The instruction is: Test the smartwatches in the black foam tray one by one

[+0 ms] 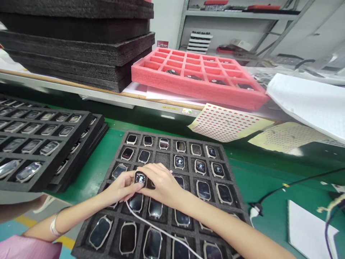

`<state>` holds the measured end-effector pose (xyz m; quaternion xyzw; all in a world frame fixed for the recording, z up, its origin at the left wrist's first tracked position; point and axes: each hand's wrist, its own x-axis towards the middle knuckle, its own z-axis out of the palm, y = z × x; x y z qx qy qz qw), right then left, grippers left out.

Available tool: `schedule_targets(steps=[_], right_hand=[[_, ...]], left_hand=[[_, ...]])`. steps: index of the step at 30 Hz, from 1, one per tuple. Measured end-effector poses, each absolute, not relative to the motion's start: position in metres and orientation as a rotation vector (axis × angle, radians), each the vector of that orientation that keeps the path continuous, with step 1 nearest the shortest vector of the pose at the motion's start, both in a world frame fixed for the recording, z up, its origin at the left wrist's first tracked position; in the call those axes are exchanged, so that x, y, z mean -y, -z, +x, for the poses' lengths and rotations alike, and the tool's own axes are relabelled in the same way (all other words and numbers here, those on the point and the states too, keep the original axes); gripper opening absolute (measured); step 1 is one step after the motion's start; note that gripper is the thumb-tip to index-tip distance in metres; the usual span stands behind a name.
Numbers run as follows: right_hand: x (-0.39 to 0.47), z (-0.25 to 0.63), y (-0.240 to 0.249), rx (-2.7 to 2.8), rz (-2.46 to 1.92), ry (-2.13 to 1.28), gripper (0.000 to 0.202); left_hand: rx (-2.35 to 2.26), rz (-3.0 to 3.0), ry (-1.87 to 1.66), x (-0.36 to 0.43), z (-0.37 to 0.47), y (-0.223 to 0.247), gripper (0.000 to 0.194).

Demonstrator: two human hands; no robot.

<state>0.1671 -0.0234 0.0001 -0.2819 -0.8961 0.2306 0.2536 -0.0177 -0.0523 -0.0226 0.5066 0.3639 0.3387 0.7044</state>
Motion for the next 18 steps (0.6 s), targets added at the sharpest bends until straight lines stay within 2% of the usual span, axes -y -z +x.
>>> schedule_targets(steps=[18], right_hand=[[0.0243,0.1663,0.0008,2.436,-0.755,-0.616,0.039]], left_hand=[[-0.813,1.142,-0.753,0.0530,-0.0174,0.0265,0.033]])
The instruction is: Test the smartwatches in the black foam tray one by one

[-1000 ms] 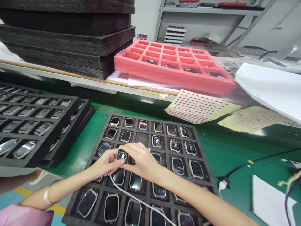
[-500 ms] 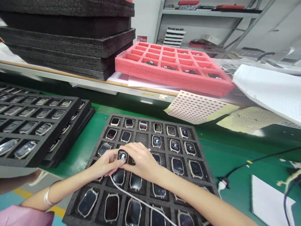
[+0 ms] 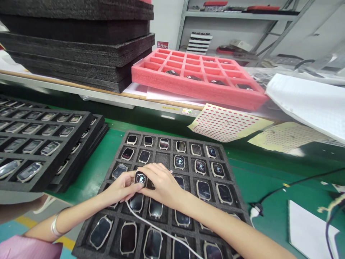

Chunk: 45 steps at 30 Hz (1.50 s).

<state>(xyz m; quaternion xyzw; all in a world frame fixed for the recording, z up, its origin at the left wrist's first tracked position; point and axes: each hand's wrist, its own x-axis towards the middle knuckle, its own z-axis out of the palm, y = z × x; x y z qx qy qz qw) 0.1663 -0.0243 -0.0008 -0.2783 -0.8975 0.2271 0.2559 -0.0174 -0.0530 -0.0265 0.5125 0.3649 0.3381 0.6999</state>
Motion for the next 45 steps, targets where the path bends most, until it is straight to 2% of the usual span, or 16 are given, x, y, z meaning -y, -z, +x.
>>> schedule_targets(steps=[45], right_hand=[[0.0298,0.1654,-0.0004,2.483,-0.753,-0.469,0.038]], left_hand=[[-0.788,1.182,-0.771,0.0543,-0.0192,0.0318,0.029]])
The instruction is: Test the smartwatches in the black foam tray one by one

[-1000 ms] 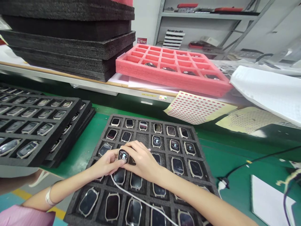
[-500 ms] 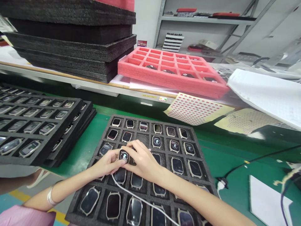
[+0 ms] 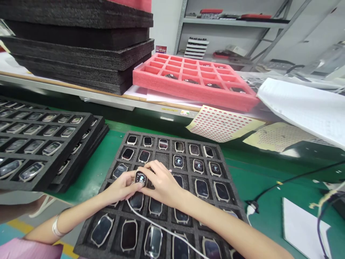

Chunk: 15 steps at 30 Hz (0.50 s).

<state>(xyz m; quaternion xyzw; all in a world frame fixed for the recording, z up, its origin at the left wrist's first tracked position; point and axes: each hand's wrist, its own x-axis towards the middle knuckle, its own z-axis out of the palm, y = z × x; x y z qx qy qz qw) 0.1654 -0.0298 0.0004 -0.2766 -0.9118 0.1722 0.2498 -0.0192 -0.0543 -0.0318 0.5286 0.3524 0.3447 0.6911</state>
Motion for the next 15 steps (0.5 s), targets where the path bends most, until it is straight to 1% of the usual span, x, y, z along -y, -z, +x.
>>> schedule_targets(steps=[15], right_hand=[[0.0297,0.1662,0.0046,2.413,-0.727,-0.531,0.041]], left_hand=[[-0.806,1.173,-0.763,0.0557,-0.0204,0.0309,0.030]])
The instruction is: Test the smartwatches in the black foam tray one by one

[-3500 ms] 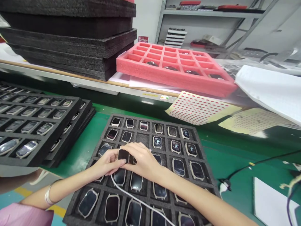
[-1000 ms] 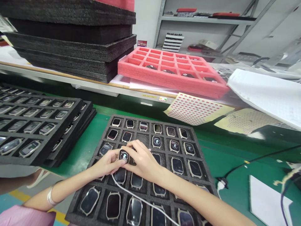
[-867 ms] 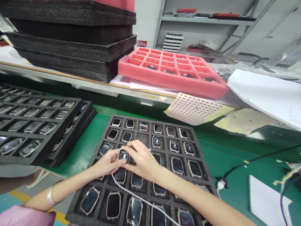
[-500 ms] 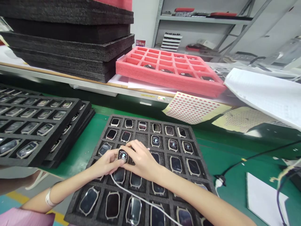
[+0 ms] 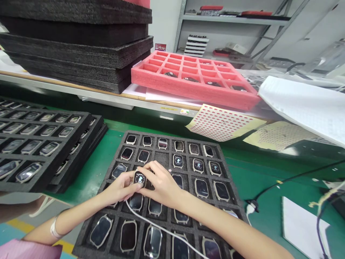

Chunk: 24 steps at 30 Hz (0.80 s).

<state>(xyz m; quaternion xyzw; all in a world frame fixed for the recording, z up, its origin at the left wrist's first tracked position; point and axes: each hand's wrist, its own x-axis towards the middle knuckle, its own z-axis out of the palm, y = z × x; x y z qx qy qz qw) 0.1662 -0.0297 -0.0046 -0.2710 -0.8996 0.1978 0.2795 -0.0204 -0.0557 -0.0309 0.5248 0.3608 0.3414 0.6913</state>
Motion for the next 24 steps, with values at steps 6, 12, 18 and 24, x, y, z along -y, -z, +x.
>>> schedule_targets(steps=[6,12,18,24], right_hand=[[0.0287,0.1660,0.0072,2.395,-0.707,-0.540,0.042],[0.0295,0.1659,0.0078,2.360,-0.697,-0.564,0.042],[0.0297,0.1660,0.0086,2.330,-0.674,-0.595,0.045],[0.0295,0.1657,0.0109,2.295,-0.676,-0.642,0.047]], left_hand=[[-0.799,1.166,-0.758,0.0562,-0.0215,0.0321,0.029],[-0.778,1.161,-0.757,0.0565,-0.0212,0.0306,0.028],[-0.781,1.168,-0.757,0.0559,-0.0211,0.0301,0.032],[-0.804,1.145,-0.755,0.0562,-0.0214,0.0318,0.035]])
